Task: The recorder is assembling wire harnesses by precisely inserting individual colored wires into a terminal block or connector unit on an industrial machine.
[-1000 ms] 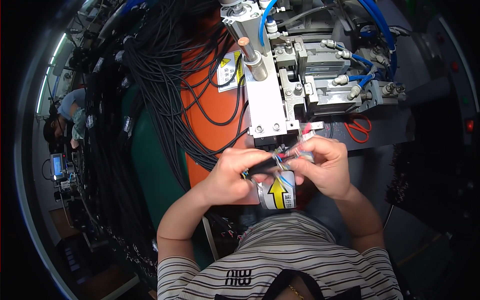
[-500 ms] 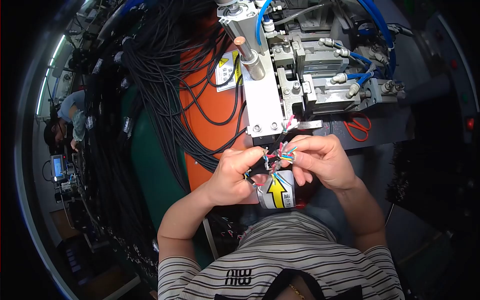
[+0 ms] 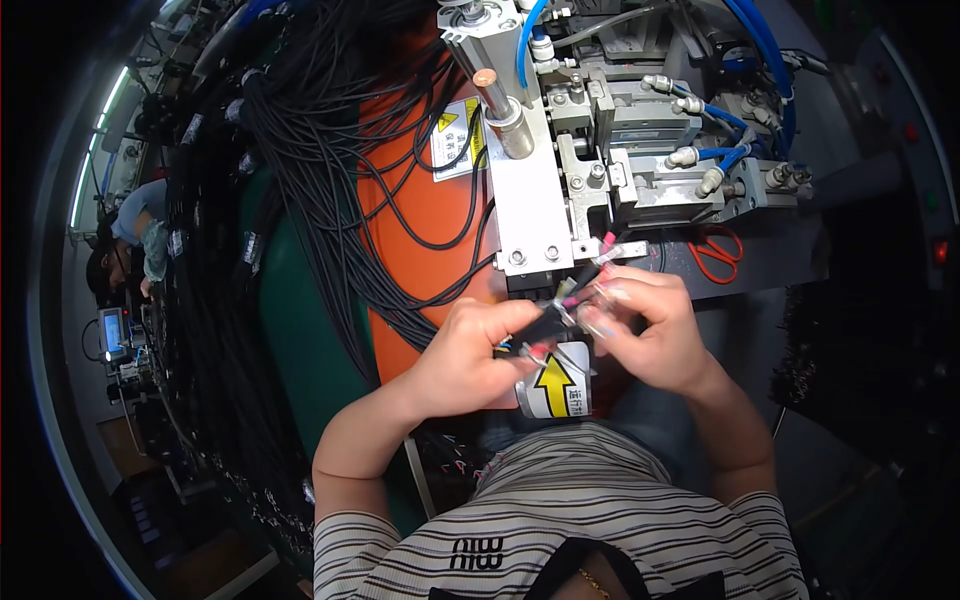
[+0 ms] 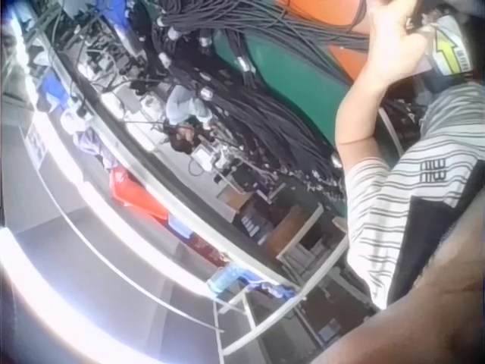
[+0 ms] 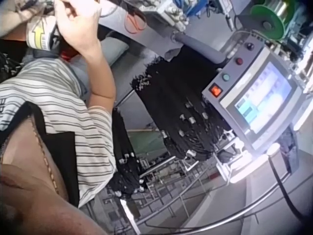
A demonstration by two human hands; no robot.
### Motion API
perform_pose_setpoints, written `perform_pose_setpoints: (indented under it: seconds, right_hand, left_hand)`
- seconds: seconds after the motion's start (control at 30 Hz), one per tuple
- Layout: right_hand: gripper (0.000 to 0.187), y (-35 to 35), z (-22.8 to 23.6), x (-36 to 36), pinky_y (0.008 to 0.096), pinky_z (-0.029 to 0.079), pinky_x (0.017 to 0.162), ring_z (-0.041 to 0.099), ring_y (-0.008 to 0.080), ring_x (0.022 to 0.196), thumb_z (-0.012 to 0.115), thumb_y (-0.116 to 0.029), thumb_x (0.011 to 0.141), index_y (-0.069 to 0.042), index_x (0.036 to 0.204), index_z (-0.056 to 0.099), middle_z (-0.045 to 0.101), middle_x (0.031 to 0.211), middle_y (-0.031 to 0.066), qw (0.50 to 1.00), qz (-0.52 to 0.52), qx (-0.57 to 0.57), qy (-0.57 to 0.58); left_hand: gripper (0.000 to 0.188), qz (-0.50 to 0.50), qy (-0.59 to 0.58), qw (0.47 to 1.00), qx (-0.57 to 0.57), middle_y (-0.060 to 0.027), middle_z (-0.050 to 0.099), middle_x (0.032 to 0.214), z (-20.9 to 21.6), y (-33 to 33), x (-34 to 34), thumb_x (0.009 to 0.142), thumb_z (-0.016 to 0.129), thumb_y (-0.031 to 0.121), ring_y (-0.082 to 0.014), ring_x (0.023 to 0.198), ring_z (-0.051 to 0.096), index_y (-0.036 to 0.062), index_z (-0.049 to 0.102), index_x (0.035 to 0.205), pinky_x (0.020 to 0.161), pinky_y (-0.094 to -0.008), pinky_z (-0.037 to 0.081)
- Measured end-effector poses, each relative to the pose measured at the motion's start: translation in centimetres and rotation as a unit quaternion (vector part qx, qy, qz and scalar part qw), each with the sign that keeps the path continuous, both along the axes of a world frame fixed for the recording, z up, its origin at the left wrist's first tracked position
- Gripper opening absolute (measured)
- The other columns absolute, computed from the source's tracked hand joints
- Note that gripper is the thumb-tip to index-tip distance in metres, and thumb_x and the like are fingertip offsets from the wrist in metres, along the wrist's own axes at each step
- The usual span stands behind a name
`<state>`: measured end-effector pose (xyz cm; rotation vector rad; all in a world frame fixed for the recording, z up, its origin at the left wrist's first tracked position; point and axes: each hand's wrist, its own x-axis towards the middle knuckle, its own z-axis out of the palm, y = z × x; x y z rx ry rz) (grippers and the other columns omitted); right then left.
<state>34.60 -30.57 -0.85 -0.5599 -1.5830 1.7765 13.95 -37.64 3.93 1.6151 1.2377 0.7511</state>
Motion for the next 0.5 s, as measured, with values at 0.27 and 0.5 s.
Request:
perform_pose_setpoints:
  seconds: [0.27, 0.5]
  right_hand:
    - [0.005, 0.0, 1.6, 0.0, 0.0345, 0.043, 0.046, 0.056, 0.0281, 0.051, 0.068, -0.003, 0.078, -0.003, 0.08, 0.063, 0.056, 0.069, 0.0096, 0.883, -0.083, 0.374, -0.269]
    - [0.007, 0.0, 1.1, -0.1, 0.0357, 0.043, 0.046, 0.056, 0.03, 0.052, 0.068, -0.001, 0.077, -0.002, 0.08, 0.062, 0.057, 0.071, 0.0105, 0.897, -0.085, 0.368, -0.228]
  left_hand:
    - [0.049, -0.014, 0.333, 0.892, 0.305, -0.0103, 0.06, 0.091, -1.0, -0.9, 1.5, 0.065, 0.068, 0.008, -0.0224, 0.073, 0.061, -0.0044, 0.064, 0.112, 0.058, -0.0311, 0.05]
    - [0.05, -0.016, 0.338, 0.884, 0.324, -0.0101, 0.059, 0.088, -1.5, -0.8, 1.5, 0.066, 0.066, 0.011, -0.0225, 0.069, 0.058, -0.0056, 0.064, 0.114, 0.057, -0.0317, 0.049]
